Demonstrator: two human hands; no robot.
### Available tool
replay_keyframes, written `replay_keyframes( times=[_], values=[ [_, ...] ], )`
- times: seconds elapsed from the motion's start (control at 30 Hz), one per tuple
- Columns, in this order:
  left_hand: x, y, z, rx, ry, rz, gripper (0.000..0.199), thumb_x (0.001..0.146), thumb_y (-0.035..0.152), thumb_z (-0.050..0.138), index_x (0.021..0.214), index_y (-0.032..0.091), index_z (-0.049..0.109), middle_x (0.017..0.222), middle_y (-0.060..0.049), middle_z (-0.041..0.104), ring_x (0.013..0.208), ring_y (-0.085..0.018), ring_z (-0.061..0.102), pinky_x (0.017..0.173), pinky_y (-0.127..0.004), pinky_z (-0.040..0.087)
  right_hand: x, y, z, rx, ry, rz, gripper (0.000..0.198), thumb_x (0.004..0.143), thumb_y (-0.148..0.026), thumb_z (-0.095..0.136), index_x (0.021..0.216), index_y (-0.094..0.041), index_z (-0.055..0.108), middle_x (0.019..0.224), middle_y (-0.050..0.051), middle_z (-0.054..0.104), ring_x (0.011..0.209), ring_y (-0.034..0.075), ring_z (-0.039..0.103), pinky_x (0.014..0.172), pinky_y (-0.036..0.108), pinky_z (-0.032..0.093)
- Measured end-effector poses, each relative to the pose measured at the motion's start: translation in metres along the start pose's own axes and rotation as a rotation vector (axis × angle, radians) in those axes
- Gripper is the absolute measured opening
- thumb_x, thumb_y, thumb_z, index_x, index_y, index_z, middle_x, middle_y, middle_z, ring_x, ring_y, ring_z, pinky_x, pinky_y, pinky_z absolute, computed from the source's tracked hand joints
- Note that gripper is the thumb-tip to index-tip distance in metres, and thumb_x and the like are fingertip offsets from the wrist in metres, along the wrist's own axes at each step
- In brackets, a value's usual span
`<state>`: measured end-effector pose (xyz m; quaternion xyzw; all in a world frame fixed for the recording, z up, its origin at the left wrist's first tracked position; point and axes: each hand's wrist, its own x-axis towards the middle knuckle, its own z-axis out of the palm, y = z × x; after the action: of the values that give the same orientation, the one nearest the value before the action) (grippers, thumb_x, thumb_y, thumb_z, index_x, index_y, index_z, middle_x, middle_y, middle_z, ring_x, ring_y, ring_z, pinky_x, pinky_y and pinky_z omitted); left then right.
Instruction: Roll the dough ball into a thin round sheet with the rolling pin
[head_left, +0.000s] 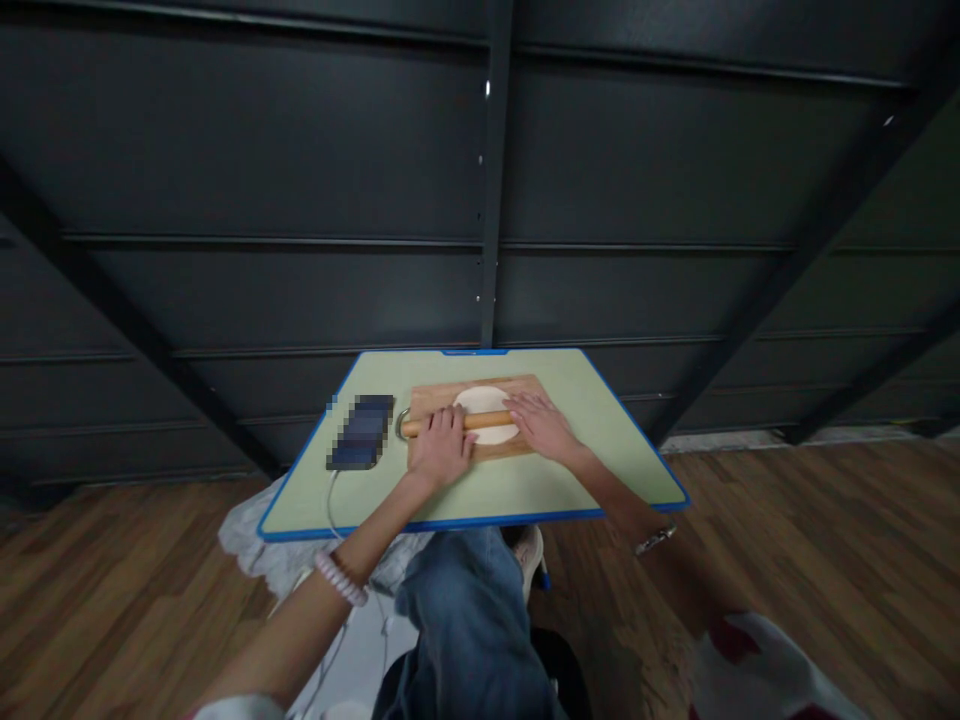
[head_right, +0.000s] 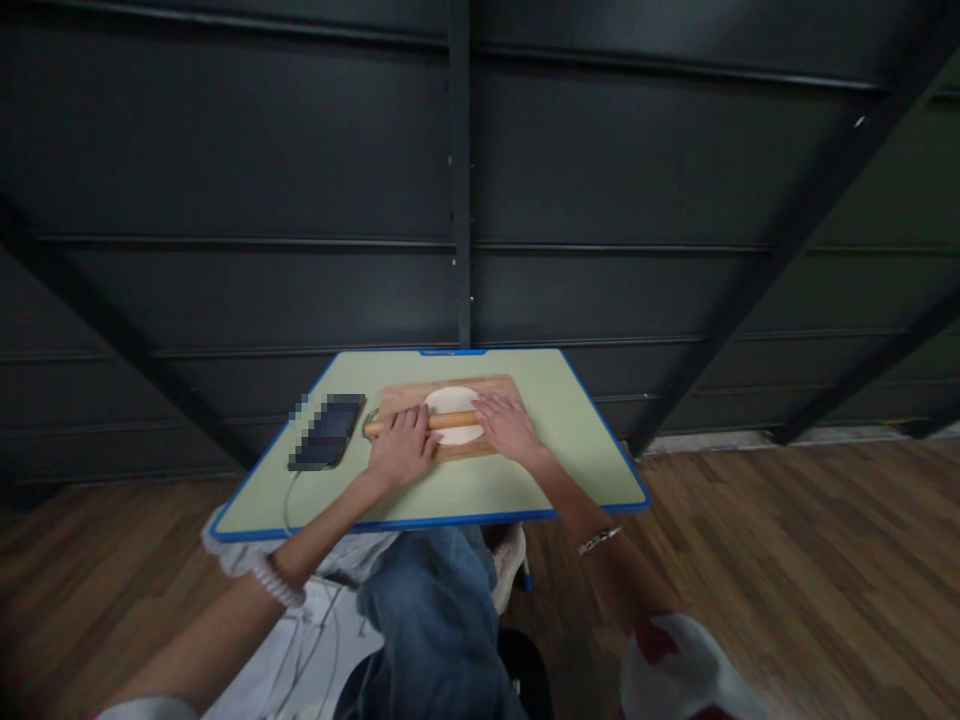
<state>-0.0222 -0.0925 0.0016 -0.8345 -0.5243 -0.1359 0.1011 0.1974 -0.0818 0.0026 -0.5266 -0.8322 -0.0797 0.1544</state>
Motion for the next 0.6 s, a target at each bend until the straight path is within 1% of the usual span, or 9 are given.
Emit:
replay_keyframes(
  times=[0.13, 0.23, 0.33, 0.47, 0.6],
  values=[
    [-0.015, 0.001, -0.005, -0.021, 0.017, 0.049, 0.058, 0.089, 0.041, 0.034, 0.134, 0.004, 0.036, 0.12, -0.018, 0.051, 0.11, -0.029, 0.045, 0.097, -0.041, 0.028, -0.017, -0.008, -0.006, -0.007, 0.004, -0.021, 0.044, 0.096, -0.024, 0.023, 0.134, -0.016, 0.044, 0.138, 0.007, 0.046, 0.13, 0.018, 0.036, 0.108, 0.04, 0.026],
    [-0.025, 0.003, -0.009, -0.026, 0.028, 0.073, 0.061, 0.088, 0.041, 0.036, 0.135, 0.004, 0.033, 0.124, -0.019, 0.049, 0.114, -0.029, 0.043, 0.099, -0.042, 0.027, -0.026, -0.011, -0.01, 0.006, 0.004, -0.025, 0.044, 0.094, -0.02, 0.028, 0.135, -0.016, 0.043, 0.136, 0.008, 0.048, 0.127, 0.018, 0.04, 0.107, 0.04, 0.028],
    [-0.034, 0.005, -0.01, -0.017, 0.04, 0.086, 0.062, 0.086, 0.04, 0.038, 0.136, 0.004, 0.032, 0.129, -0.019, 0.046, 0.118, -0.03, 0.04, 0.102, -0.044, 0.025, -0.034, -0.011, -0.015, 0.015, -0.011, -0.061, 0.046, 0.09, -0.013, 0.031, 0.135, -0.015, 0.042, 0.135, 0.008, 0.049, 0.126, 0.018, 0.042, 0.107, 0.039, 0.03],
    [-0.044, 0.006, -0.01, 0.002, 0.045, 0.114, 0.062, 0.085, 0.038, 0.042, 0.137, 0.005, 0.032, 0.133, -0.019, 0.043, 0.123, -0.03, 0.037, 0.104, -0.043, 0.023, -0.044, -0.014, -0.022, 0.026, -0.018, -0.093, 0.05, 0.086, -0.005, 0.033, 0.133, -0.015, 0.046, 0.133, 0.008, 0.051, 0.124, 0.017, 0.044, 0.107, 0.037, 0.031],
    [-0.054, 0.007, -0.01, 0.021, 0.056, 0.127, 0.061, 0.085, 0.037, 0.041, 0.137, 0.005, 0.032, 0.135, -0.019, 0.042, 0.125, -0.031, 0.034, 0.105, -0.042, 0.023, -0.051, -0.019, -0.021, 0.055, 0.006, -0.079, 0.049, 0.084, -0.004, 0.035, 0.13, -0.015, 0.05, 0.131, 0.009, 0.053, 0.123, 0.017, 0.047, 0.106, 0.038, 0.034]
  ],
)
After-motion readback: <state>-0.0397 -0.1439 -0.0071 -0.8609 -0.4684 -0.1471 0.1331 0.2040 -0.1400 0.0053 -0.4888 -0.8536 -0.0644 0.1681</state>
